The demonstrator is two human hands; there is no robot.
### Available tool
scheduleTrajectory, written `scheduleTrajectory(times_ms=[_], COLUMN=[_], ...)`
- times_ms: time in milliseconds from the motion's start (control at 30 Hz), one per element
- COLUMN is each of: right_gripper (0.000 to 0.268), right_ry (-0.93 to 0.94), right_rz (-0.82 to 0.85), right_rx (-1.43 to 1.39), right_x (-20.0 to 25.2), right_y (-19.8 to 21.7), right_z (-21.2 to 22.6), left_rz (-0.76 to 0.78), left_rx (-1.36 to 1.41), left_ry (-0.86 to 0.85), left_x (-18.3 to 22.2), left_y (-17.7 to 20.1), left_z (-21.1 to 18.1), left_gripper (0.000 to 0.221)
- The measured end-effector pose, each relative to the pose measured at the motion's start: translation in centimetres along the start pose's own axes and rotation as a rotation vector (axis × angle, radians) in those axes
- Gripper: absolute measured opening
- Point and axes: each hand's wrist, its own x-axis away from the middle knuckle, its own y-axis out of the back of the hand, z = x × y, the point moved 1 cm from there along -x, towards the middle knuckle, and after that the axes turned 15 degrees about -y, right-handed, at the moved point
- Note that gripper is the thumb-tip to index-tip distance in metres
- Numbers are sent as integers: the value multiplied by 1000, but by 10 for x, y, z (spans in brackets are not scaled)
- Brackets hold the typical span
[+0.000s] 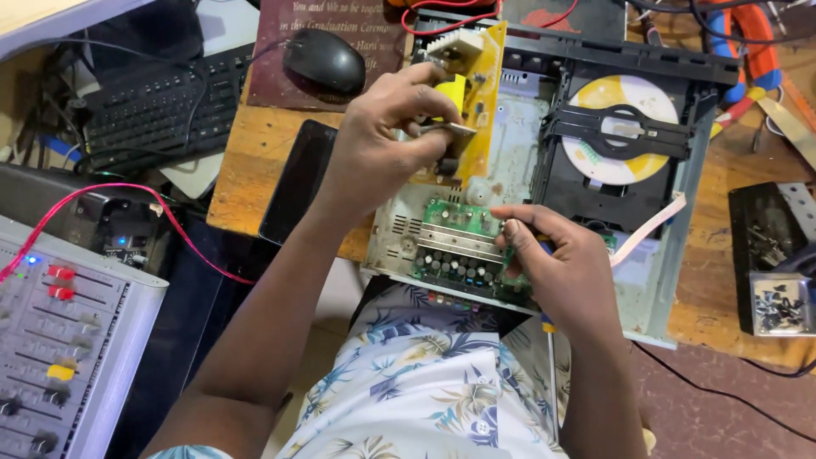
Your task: Assembling the internal components of an electronic device, including installing a circuit board and connecting ribbon cables.
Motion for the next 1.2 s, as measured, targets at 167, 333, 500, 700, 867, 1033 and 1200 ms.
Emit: scheduleTrajectory(times_ms=[167,333,500,700,867,1033,1200], right_gripper=[26,26,26,26,21,21,19], right_ry=[-2,27,306,444,446,457,483], right_rz=[12,19,-16,-59,-171,-167,-129], right_rx=[-6,-9,-24,48,1,-116,-157], right_x=[-2,-3,-3,-7,6,7,5], right_y=[-1,-2,-6,-13,-4,2,1], right_z=[-2,-3,-16,-14,-21,-39,-34], left_rz=[102,187,188,195,159,318,306], left_rx=[-184,-358,-522,-569,-445,-409,-337], left_ry=[-122,-176,-293,-313,-269,-170,-62], left_x=[4,4,16,9,33,70,65], left_y=[-11,-26,-48,-50,-36,-40,-36], left_z=[2,7,52,50,15,13,4], left_gripper=[8,5,14,31,3,13,8])
